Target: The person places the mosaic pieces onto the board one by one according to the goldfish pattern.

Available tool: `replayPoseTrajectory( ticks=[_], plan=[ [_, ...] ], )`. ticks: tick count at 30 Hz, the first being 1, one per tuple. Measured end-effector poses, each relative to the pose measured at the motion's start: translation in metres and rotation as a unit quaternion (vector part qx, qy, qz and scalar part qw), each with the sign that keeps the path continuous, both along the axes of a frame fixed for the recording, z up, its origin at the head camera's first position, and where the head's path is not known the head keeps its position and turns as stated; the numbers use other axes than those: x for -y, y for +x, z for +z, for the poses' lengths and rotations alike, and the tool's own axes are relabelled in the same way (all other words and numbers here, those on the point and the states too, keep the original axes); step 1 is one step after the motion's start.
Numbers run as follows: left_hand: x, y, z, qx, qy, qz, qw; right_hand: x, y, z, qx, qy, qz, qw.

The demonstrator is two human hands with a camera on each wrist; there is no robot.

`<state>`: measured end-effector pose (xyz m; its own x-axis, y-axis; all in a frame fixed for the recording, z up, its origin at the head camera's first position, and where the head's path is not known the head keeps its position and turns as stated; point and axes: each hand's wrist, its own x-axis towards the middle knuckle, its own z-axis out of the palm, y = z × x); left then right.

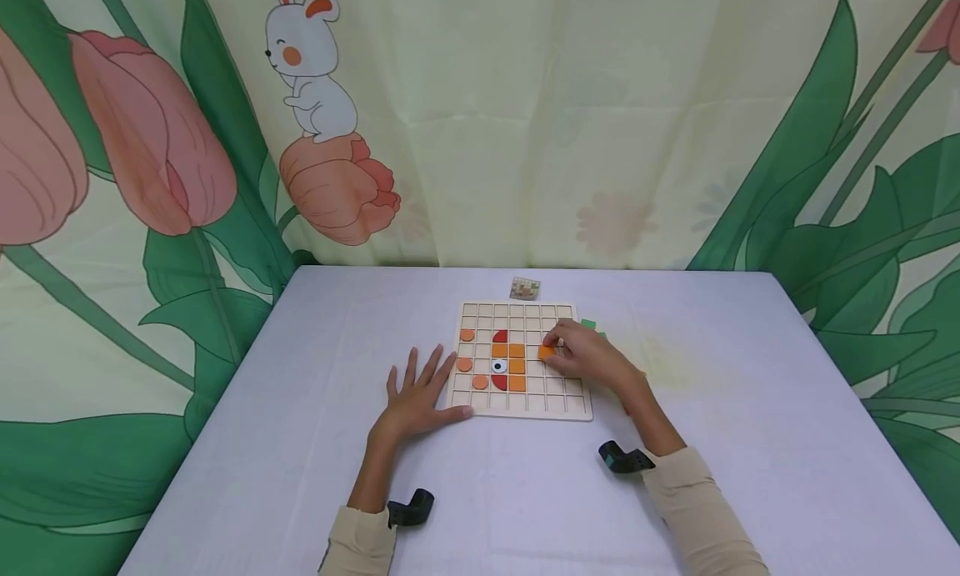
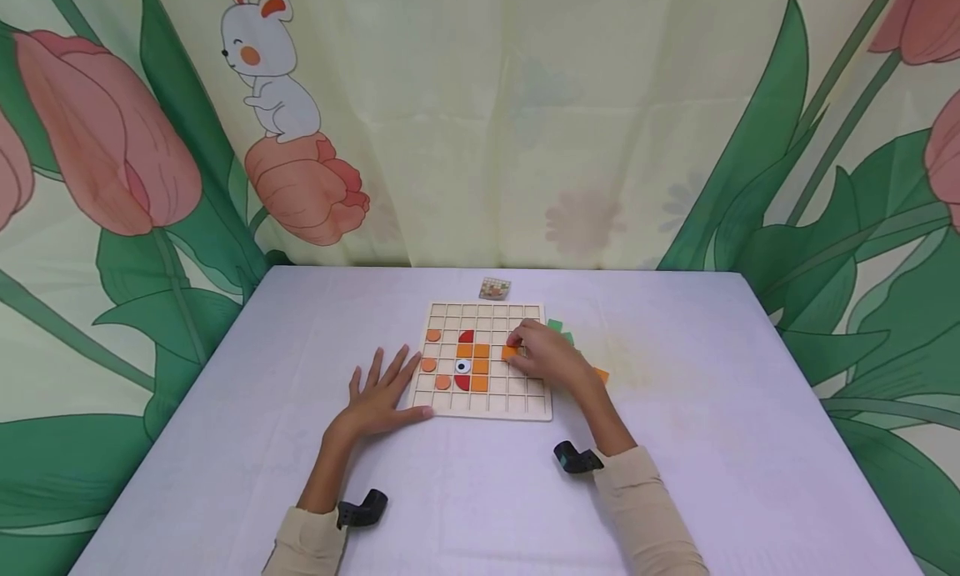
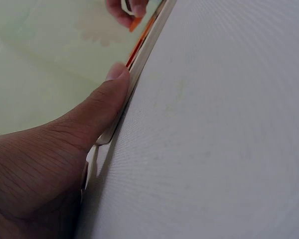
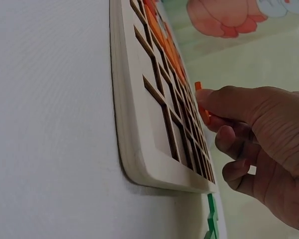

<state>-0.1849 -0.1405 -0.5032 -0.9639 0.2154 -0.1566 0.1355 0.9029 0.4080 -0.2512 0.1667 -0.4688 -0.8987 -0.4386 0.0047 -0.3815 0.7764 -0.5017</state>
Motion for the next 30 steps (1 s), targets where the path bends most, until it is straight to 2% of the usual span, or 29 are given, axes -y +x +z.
replayPoseTrajectory(
  ticks=[18,30],
  plan=[
    [0.001,0.002,0.004,-0.004,0.000,-0.004,1.0000,0.018,-0.009,-0.002,-0.019,0.027,0.018,0.999],
    [0.000,0.002,0.001,-0.005,0.005,-0.004,1.0000,0.021,-0.008,-0.008,-0.018,0.035,0.009,0.999]
  ],
)
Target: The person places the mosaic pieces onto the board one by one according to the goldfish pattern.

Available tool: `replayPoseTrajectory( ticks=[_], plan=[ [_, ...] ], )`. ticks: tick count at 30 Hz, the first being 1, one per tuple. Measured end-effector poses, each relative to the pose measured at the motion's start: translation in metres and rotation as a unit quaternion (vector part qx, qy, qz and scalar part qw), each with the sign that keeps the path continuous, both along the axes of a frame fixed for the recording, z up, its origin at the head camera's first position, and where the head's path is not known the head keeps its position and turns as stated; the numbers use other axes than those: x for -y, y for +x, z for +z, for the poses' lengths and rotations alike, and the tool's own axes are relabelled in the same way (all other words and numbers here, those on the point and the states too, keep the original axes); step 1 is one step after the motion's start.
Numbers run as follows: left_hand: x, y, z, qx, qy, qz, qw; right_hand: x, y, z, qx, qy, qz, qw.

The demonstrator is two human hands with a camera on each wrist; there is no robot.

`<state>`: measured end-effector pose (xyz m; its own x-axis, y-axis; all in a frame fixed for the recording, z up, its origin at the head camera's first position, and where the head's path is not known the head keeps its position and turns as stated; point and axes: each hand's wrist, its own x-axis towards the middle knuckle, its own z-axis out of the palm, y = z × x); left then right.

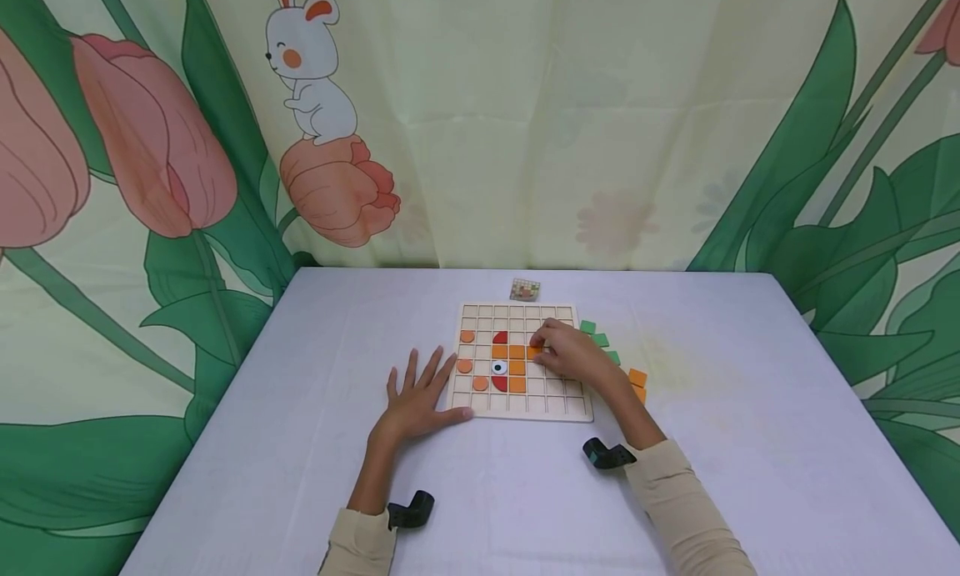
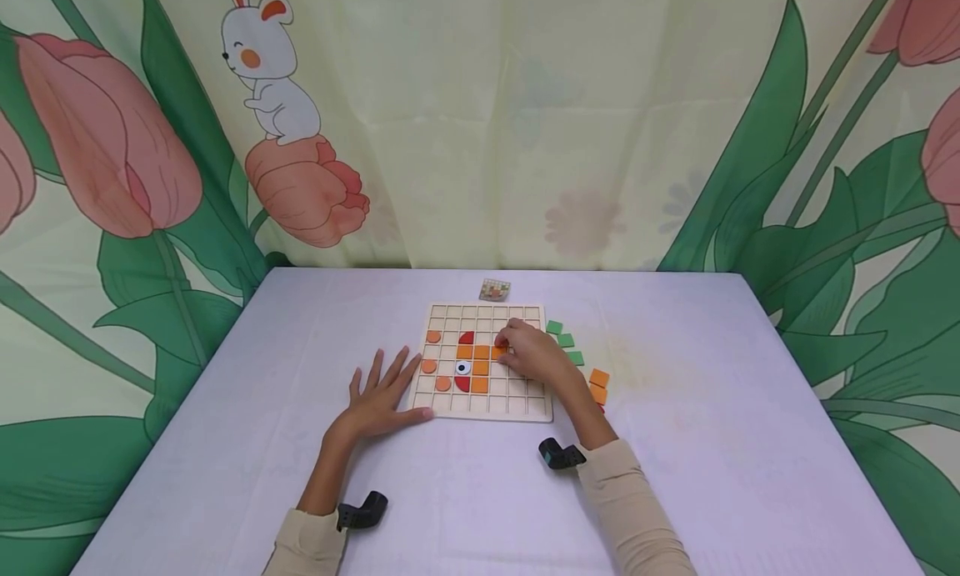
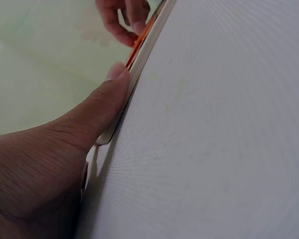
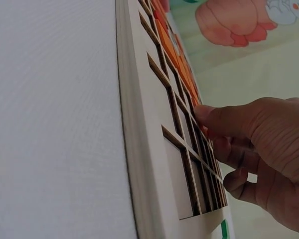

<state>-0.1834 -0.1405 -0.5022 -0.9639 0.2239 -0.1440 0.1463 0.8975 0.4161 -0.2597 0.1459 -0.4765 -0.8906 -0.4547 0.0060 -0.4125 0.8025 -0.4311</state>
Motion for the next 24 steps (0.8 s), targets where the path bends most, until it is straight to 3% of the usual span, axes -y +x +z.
replayPoseTrajectory(
  ticks=[11,24],
  plan=[
    [-0.0005,-0.0001,-0.0038,0.003,-0.002,0.004,1.0000,-0.0002,-0.0005,-0.0014,0.006,-0.001,0.001,1.000],
    [-0.0006,-0.0006,-0.0002,0.004,-0.005,0.006,1.0000,0.0013,-0.0005,0.0031,0.016,-0.010,0.003,1.000]
  ],
)
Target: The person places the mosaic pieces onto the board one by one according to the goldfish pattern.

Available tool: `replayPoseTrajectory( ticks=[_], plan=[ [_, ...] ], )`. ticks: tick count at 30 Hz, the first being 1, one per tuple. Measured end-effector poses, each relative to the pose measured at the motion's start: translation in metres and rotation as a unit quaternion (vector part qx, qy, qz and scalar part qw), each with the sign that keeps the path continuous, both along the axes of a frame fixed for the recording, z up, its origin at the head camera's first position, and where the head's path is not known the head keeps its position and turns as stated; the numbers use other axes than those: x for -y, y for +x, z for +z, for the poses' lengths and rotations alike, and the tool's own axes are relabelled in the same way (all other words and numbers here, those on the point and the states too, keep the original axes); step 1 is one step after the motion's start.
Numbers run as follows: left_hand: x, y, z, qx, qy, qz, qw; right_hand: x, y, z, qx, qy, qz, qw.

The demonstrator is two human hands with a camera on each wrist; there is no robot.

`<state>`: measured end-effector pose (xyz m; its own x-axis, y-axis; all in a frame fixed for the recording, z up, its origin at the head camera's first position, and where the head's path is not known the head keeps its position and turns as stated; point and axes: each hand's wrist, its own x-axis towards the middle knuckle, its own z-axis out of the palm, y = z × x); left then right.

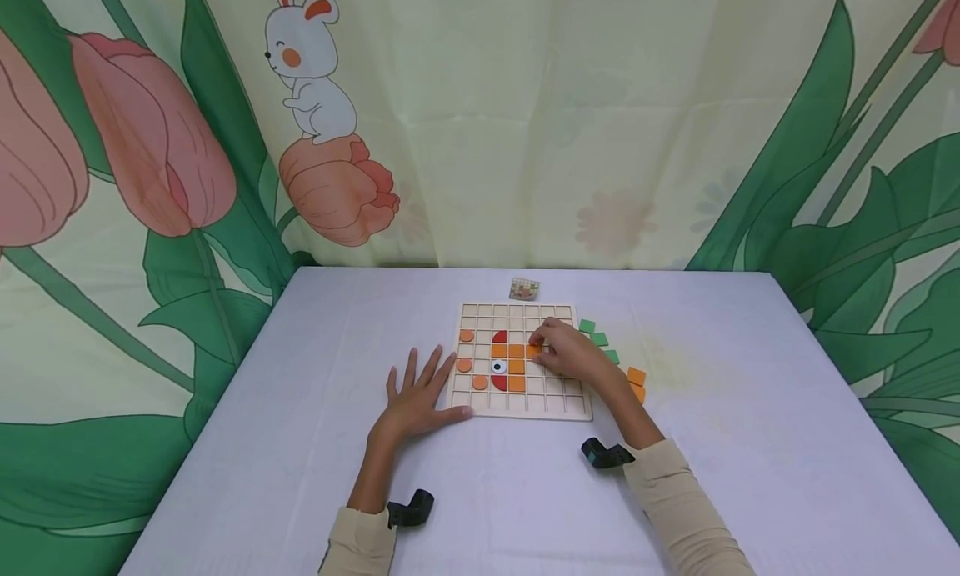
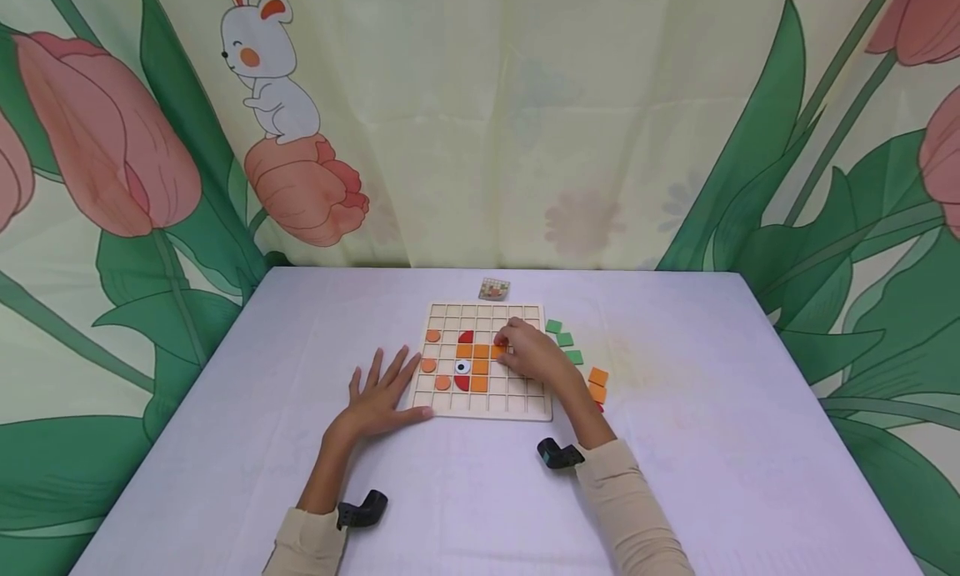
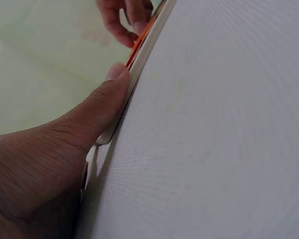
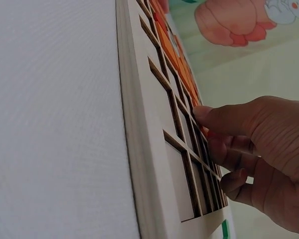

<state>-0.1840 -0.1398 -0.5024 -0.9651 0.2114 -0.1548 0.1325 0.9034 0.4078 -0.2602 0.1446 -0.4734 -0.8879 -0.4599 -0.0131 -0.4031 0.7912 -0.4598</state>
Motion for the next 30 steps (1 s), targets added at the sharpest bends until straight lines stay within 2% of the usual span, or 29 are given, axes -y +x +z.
replayPoseTrajectory(
  ticks=[10,18,30],
  plan=[
    [-0.001,0.002,0.002,-0.004,0.003,0.002,1.0000,0.000,0.005,0.000,0.010,-0.002,-0.008,1.000],
    [0.001,0.000,0.001,-0.007,-0.004,0.002,1.0000,0.001,0.007,0.002,-0.004,0.005,-0.014,1.000],
    [-0.001,0.004,0.003,-0.007,0.015,0.000,0.9999,-0.006,0.013,0.006,-0.015,0.007,-0.029,0.999]
  ],
)
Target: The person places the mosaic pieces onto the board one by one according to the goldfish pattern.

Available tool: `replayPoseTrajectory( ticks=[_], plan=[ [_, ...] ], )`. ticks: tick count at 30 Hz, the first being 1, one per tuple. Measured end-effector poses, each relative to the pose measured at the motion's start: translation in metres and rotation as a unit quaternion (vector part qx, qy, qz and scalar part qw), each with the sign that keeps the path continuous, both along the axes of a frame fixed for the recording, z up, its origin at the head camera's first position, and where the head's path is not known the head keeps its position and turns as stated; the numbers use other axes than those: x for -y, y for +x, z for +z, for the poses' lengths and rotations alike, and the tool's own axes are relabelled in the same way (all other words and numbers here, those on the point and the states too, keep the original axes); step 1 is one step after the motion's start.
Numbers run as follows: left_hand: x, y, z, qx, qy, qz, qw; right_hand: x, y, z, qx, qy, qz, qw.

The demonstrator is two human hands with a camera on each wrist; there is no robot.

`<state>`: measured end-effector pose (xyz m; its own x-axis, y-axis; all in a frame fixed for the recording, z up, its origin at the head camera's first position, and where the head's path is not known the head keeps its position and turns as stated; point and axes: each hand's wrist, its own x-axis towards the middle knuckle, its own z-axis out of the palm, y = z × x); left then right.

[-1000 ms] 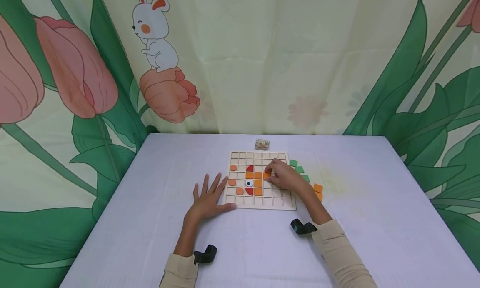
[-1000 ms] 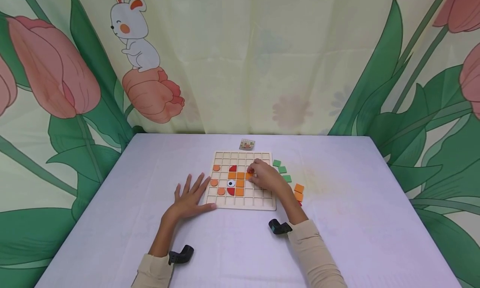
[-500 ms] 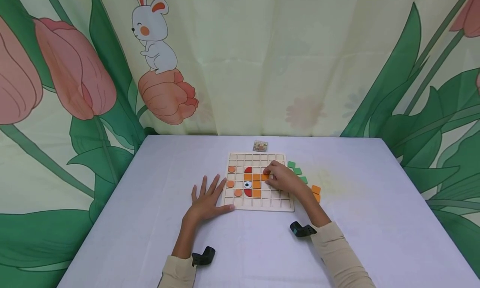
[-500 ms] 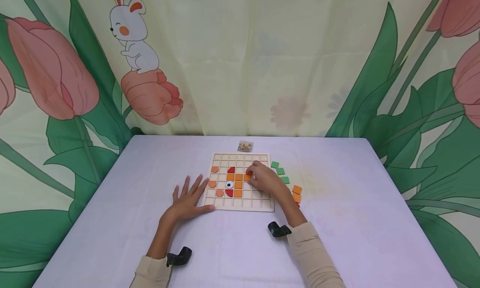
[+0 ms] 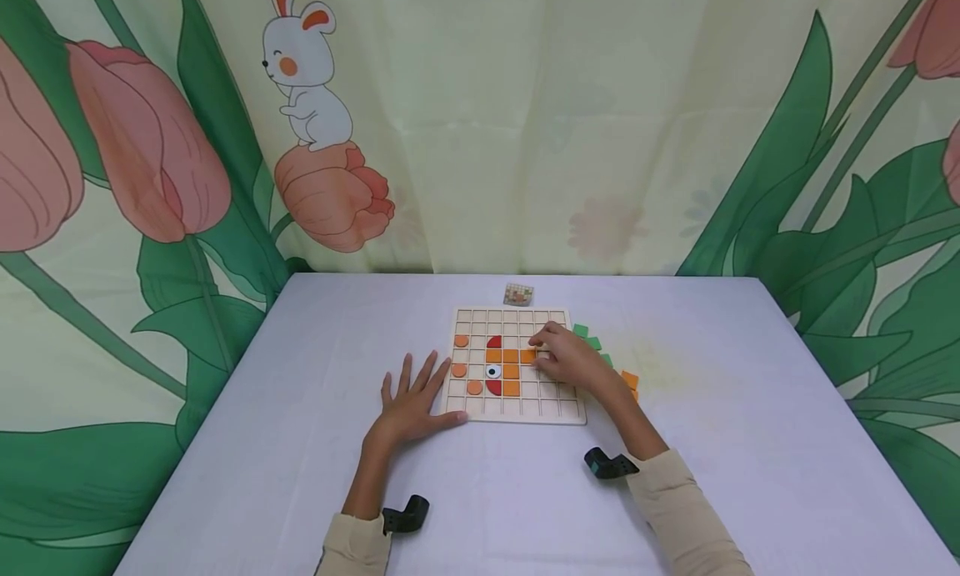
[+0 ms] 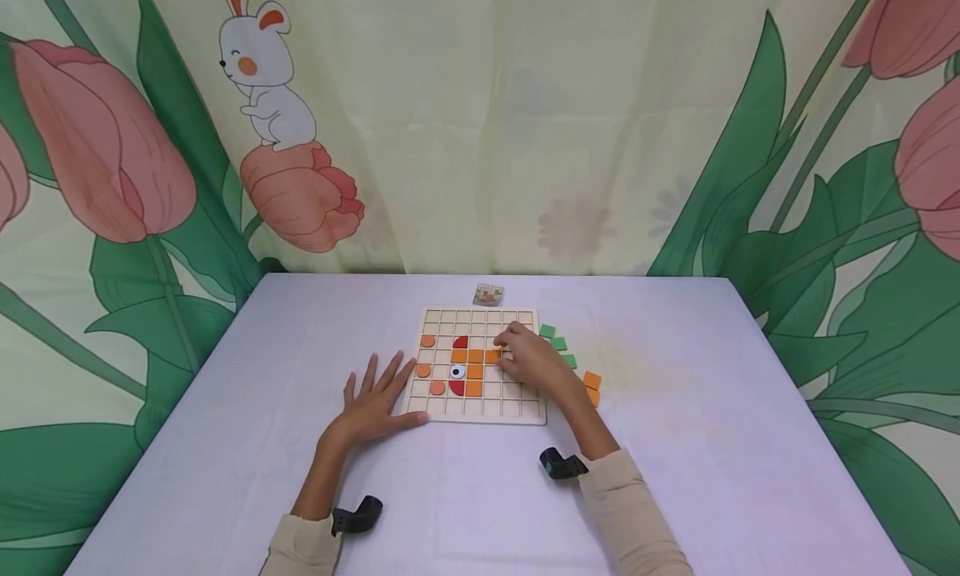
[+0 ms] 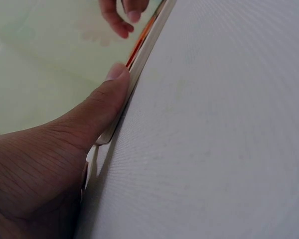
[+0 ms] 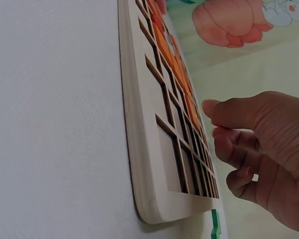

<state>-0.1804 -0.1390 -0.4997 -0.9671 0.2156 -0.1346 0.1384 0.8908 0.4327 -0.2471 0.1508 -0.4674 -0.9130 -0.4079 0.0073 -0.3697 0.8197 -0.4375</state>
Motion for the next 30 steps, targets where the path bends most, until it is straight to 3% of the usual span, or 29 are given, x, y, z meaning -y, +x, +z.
replayPoseTrajectory(
  ticks=[9,30],
  plan=[
    [0.000,-0.001,-0.004,-0.003,-0.004,-0.002,1.0000,-0.019,0.012,0.005,-0.001,0.000,-0.008,1.000],
    [0.000,0.001,0.003,0.007,-0.003,-0.006,1.0000,-0.079,0.041,0.001,0.007,0.004,-0.052,0.999]
  ],
)
